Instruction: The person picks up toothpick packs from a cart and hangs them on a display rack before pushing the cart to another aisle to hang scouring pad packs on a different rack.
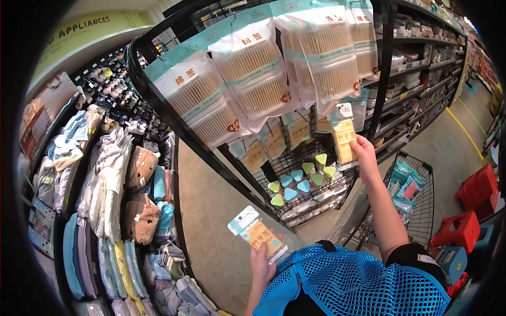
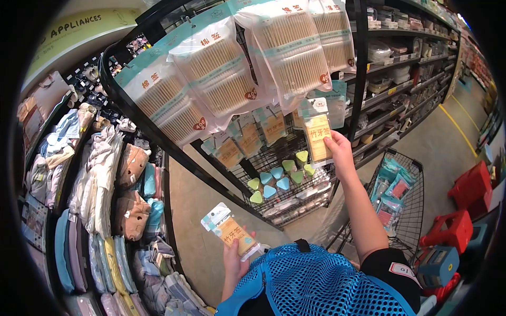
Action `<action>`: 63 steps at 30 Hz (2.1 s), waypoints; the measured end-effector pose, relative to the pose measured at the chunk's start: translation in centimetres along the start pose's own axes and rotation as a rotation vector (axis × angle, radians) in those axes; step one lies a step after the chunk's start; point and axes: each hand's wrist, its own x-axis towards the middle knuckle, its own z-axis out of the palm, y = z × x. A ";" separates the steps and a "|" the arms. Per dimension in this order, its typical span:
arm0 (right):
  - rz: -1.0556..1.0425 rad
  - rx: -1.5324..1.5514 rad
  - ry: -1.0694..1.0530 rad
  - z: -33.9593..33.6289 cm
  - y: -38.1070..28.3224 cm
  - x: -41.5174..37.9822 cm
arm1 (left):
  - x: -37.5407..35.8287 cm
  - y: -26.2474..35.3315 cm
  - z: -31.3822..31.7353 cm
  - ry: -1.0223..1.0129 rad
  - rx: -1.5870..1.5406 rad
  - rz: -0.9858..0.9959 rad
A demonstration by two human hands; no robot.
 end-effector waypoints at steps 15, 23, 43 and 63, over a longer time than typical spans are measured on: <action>0.686 0.245 -0.202 3.4 11.4 -12.7 | 0.8 -0.8 0.1 0.046 0.015 -0.106; 0.391 0.000 -0.788 8.6 9.0 -15.1 | 2.2 -2.2 0.4 -0.127 0.203 -0.109; 0.027 0.169 -0.138 5.8 0.1 -5.0 | 1.0 -0.9 0.2 -0.247 0.330 -0.271; 0.540 0.722 0.110 6.0 9.6 -6.7 | -1.7 1.1 -3.6 -0.339 0.303 -0.287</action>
